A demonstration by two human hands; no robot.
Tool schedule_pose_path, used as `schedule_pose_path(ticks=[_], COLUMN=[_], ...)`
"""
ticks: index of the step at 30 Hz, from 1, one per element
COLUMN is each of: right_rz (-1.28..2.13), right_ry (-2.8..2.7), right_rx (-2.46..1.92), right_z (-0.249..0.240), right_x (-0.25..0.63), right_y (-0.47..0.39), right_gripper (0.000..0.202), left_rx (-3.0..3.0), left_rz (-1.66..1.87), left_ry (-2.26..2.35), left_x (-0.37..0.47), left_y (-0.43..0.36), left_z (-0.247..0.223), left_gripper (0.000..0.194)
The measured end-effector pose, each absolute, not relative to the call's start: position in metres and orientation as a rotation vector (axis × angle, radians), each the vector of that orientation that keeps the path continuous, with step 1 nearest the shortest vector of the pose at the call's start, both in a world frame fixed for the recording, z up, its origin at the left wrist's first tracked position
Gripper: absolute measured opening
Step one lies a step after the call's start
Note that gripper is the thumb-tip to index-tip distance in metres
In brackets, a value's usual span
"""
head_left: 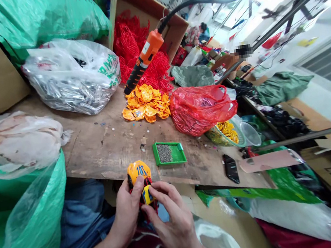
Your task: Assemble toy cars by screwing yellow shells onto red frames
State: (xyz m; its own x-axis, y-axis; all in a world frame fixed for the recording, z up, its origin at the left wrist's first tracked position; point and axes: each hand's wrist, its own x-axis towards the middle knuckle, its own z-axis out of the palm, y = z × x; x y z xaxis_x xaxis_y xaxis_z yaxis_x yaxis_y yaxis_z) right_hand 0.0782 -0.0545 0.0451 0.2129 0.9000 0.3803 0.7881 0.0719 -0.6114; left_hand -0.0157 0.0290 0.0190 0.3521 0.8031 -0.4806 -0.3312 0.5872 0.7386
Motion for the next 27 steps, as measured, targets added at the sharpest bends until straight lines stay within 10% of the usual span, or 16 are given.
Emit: schedule_pose_path(ticks=[27], right_rz=[0.659], right_ry=[-1.369], right_rx=[-1.695], right_z=[0.061], right_x=[0.098], right_y=[-0.023], right_gripper=[0.013], left_rx=[0.492], left_rz=[0.764], left_ry=[0.760], left_x=[-0.033], left_y=[0.027], left_z=[0.013], left_gripper=[0.046])
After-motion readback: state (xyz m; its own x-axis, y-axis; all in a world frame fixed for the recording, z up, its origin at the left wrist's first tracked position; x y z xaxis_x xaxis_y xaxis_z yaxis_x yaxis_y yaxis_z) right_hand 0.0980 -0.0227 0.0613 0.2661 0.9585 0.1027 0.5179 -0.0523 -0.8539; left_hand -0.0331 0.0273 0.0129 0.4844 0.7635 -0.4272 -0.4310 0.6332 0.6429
